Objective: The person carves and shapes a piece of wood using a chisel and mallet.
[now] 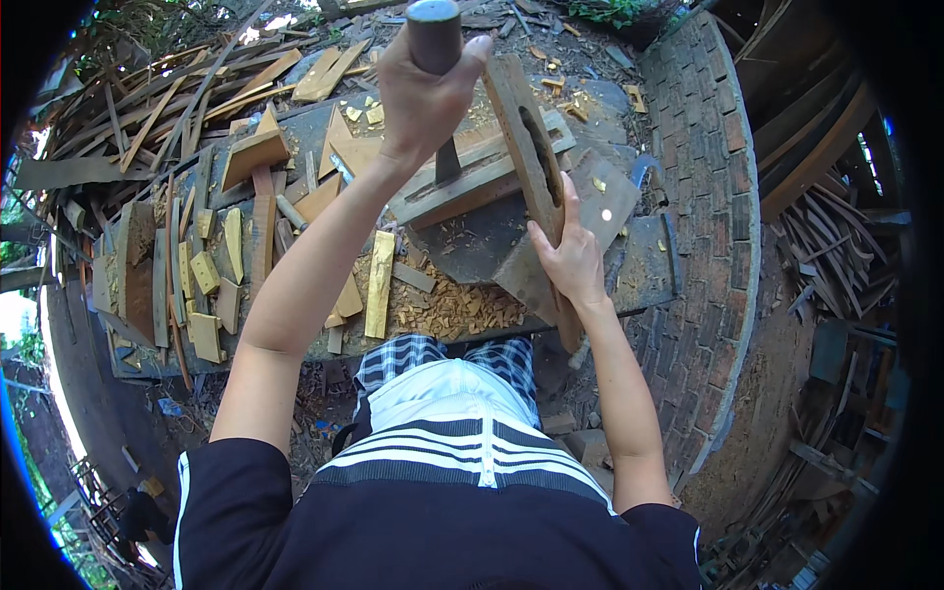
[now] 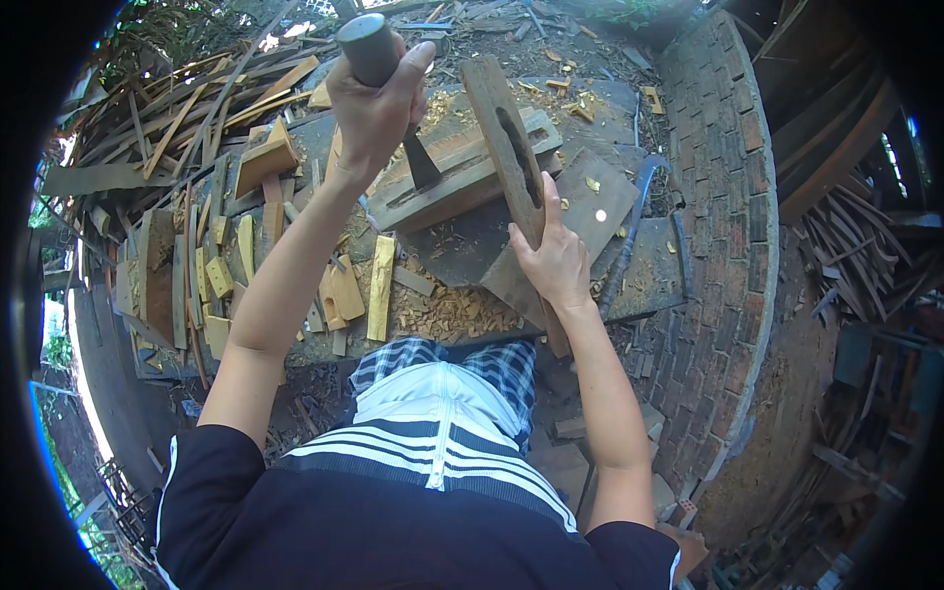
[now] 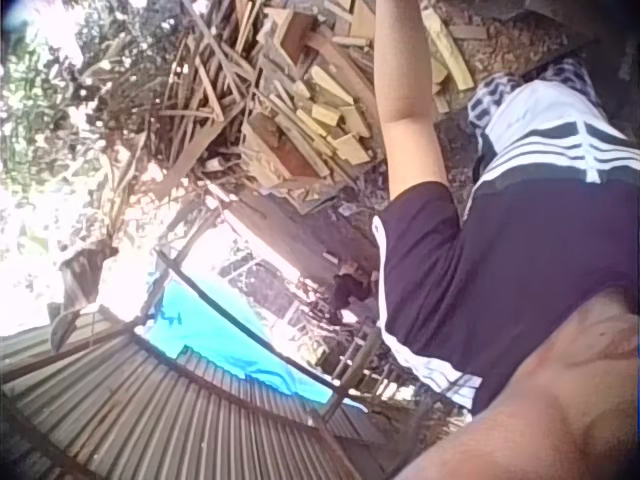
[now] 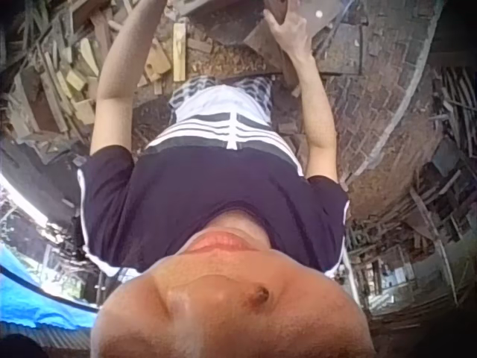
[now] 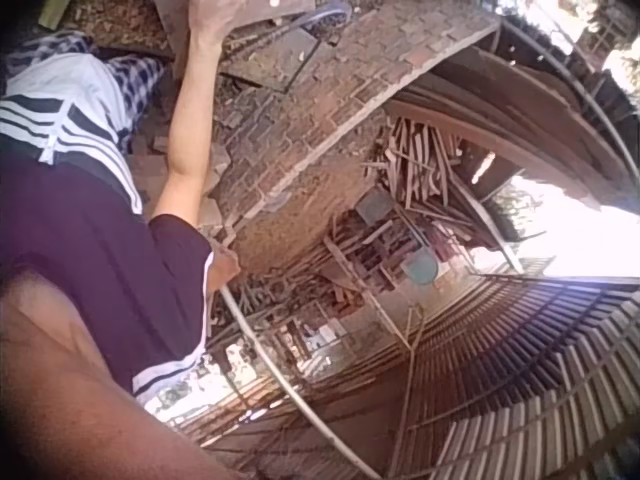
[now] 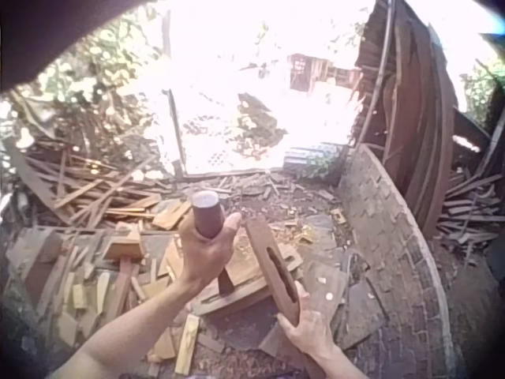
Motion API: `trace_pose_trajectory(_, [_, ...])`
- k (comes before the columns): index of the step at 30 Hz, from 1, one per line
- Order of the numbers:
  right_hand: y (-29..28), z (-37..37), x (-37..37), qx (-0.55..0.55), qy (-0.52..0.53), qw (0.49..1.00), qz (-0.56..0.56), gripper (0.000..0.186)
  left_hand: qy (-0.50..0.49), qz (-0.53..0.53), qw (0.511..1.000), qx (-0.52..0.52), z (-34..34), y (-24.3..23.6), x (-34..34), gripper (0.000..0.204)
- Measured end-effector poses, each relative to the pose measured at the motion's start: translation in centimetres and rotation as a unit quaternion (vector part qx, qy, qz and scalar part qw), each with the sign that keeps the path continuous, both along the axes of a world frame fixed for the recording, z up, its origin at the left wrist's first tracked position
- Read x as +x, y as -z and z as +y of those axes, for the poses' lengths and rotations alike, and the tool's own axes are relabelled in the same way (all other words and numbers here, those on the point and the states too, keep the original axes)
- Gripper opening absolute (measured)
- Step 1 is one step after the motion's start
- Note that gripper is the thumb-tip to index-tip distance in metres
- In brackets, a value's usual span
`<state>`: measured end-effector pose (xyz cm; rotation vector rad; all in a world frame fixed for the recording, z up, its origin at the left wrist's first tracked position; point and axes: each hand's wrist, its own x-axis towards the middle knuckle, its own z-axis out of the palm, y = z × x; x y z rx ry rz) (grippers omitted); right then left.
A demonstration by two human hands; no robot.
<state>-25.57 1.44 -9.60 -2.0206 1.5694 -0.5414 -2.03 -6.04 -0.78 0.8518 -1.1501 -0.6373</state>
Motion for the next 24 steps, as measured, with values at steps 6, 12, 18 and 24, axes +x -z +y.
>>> trace_pose_trajectory(6, [-1.4,-0.2,-0.3,0.059,0.019,0.998,0.007,0.083,-0.085,-0.152,0.984,-0.036,0.0,-0.2,-2.4,0.022])
trace_pose_trajectory(12, [-12.5,-1.6,1.3,-0.053,-0.037,0.974,-0.218,0.073,-0.083,-0.171,0.979,-0.072,0.8,0.0,-3.0,0.022])
trace_pose_trajectory(18, [-22.0,-0.7,3.2,-0.298,-0.114,0.935,-0.153,0.071,-0.086,-0.132,0.986,-0.054,1.7,-0.3,-2.4,0.022])
trace_pose_trajectory(24, [-24.4,-0.8,3.2,-0.08,-0.211,0.973,-0.05,0.074,-0.047,-0.013,0.999,0.014,1.3,1.7,-0.5,0.024])
